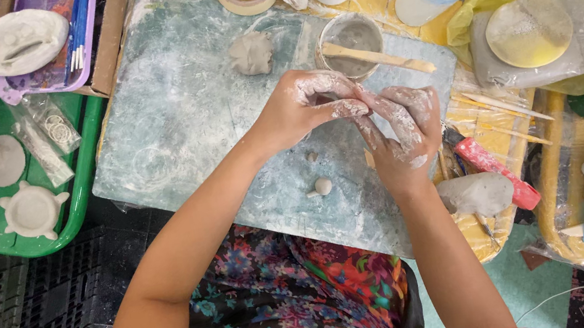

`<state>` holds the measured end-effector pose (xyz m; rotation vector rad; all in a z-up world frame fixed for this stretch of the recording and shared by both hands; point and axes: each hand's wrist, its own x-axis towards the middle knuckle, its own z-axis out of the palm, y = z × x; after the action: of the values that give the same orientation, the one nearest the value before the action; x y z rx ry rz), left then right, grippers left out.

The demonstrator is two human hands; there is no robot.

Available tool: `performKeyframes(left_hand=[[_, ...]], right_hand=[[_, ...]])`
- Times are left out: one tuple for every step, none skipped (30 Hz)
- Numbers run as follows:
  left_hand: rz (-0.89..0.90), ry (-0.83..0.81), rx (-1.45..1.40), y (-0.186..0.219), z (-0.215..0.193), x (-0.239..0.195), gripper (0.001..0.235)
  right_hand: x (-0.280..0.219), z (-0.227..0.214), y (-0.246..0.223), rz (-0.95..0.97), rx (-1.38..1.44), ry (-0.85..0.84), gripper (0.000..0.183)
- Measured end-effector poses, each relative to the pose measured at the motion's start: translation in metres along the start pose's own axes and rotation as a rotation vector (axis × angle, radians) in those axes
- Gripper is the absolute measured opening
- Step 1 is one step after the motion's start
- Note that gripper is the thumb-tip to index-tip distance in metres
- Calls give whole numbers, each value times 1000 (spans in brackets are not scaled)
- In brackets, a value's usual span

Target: The person shapes and molds pieces of clay by hand on a work surface, rolling them into small balls and attaching them to a larger form.

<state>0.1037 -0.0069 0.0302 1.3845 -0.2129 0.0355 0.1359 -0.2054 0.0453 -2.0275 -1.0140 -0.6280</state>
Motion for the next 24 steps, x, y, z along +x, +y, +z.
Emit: performKeyframes(left_hand=[[-1, -2, -1, 0, 1, 1, 19], [-11, -1, -7, -1, 1, 2, 21], [-22, 0, -14, -2, 2, 3, 24], [-21, 0, -13, -2, 3, 4, 24], [-85, -11, -52, -2, 3, 4, 24], [-148, -21, -91, -2, 3, 4, 25], [-148, -21, -90, -2, 2, 4, 25], [-146, -28, -82, -3, 1, 3, 26], [-145, -35, -74, -4, 0, 3, 28], [-145, -34, -74, -5, 0, 2, 28], [-9, -30, 39, -6, 0, 1, 30], [128, -29, 153, -7, -1, 0, 35], [127, -28, 154, -8, -1, 0, 35], [141, 7, 225, -10, 0, 1, 33], [154, 42, 296, -11, 0, 2, 32], [153, 42, 296, -11, 0, 2, 32], [239, 27, 398, -11, -1, 2, 31], [326, 8, 497, -11, -1, 3, 30], [328, 8, 497, -10, 0, 3, 30], [239, 12, 433, -9, 2, 3, 28], [151, 16, 370, -8, 4, 3, 27], [151, 20, 372, -6, 5, 3, 27], [42, 21, 272, -4, 6, 2, 25], [-66, 21, 174, -3, 5, 1, 24]], right_hand=[[0, 0, 0, 1, -1, 0, 46], [-1, 0, 1, 17, 14, 2, 45], [-2, -1, 1, 33, 29, 4, 45], [-3, -1, 2, 33, 30, 6, 45], [-4, -1, 3, 54, 97, 13, 42], [-5, 0, 4, 75, 165, 19, 39], [-6, 2, 5, 75, 166, 20, 39], [-6, 3, 6, 53, 160, 35, 38], [-6, 3, 7, 31, 155, 50, 37], [-6, 2, 6, 32, 156, 49, 37], [-5, 1, 6, 32, 134, 40, 37], [-4, -1, 5, 33, 112, 32, 38], [-4, -2, 3, 33, 113, 32, 38], [-3, -4, 1, 37, 108, 18, 40], [-2, -4, -1, 41, 103, 3, 42], [-1, -4, -2, 41, 104, 3, 42], [0, -4, -4, 59, 88, 9, 42], [1, -4, -4, 77, 70, 15, 42], [1, -4, -4, 76, 69, 15, 42], [2, -2, -4, 80, 69, 28, 41], [3, -1, -5, 83, 69, 40, 40], [4, -1, -6, 80, 72, 39, 40], [5, -2, -7, 55, 59, 36, 40], [6, -2, -8, 30, 47, 34, 40]])
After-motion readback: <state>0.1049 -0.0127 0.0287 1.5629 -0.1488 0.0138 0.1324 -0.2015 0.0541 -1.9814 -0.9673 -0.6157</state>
